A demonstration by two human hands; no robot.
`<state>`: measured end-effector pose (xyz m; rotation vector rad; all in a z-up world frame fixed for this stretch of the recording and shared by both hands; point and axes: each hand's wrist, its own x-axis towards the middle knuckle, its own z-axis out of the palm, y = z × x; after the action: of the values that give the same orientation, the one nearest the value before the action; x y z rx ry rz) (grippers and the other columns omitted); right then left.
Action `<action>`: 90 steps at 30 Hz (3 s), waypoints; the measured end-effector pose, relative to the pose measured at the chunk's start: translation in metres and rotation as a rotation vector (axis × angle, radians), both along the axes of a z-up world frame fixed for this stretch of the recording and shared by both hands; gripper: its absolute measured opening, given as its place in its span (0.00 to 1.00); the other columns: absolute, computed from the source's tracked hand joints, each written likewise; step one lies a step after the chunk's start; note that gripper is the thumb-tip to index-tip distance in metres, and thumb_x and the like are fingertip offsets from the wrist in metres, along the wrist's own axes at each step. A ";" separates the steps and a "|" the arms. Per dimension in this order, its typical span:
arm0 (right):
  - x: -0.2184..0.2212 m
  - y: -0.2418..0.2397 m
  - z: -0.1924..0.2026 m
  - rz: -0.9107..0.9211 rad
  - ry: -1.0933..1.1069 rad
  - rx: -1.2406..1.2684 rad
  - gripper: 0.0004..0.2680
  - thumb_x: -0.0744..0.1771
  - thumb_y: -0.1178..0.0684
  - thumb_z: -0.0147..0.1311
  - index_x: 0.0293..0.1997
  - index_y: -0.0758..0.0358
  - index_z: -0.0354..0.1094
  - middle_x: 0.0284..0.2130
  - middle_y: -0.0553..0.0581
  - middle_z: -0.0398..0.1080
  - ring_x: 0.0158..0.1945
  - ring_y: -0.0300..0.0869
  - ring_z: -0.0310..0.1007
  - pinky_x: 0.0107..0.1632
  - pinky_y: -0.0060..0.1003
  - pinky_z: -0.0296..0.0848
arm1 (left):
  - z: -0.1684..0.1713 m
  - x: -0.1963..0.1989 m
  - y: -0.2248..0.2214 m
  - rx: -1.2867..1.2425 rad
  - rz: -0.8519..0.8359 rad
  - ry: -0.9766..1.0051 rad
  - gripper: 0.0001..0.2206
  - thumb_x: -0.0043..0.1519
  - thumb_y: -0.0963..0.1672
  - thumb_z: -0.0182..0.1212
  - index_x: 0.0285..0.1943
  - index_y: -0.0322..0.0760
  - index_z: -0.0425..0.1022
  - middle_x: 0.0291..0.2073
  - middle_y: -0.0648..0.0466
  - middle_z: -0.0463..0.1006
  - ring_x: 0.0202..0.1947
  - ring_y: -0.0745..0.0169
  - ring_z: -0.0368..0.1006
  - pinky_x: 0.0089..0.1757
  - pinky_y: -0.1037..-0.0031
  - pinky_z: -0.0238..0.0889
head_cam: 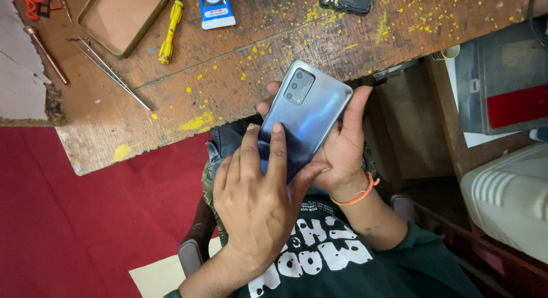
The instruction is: The person applies adhesive to the frame of a disassembled smartphone and then attaches the back cover. They press the cover firmly to ensure adhesion and then secure the phone with a rubber band to allow the glue to set.
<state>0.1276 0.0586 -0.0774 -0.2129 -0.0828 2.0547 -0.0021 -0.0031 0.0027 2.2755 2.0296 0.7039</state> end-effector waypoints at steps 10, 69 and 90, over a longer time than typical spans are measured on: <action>-0.002 -0.007 -0.001 -0.031 -0.108 0.205 0.36 0.65 0.22 0.48 0.76 0.60 0.51 0.68 0.63 0.60 0.70 0.55 0.63 0.71 0.56 0.65 | 0.003 0.002 -0.003 -0.010 0.001 -0.010 0.29 0.61 0.56 0.68 0.62 0.32 0.74 0.57 0.36 0.73 0.50 0.42 0.72 0.48 0.55 0.60; 0.039 -0.046 0.019 0.255 -0.851 0.543 0.10 0.69 0.57 0.54 0.54 0.69 0.59 0.44 0.53 0.59 0.47 0.35 0.57 0.53 0.31 0.60 | -0.008 -0.067 0.034 -0.698 -0.174 -1.531 0.05 0.63 0.38 0.65 0.45 0.27 0.81 0.45 0.52 0.78 0.26 0.78 0.70 0.27 0.86 0.65; 0.046 -0.008 0.031 0.201 -0.410 0.253 0.20 0.69 0.56 0.57 0.69 0.72 0.58 0.60 0.70 0.68 0.63 0.59 0.70 0.66 0.58 0.72 | 0.025 -0.057 0.066 -0.461 -0.361 -1.401 0.20 0.62 0.44 0.70 0.62 0.38 0.70 0.48 0.64 0.77 0.45 0.75 0.74 0.45 0.81 0.73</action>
<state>0.1739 0.0503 -0.0461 -0.4810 -0.6345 2.1454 -0.0595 0.0633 0.0280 1.1323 0.9132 1.1302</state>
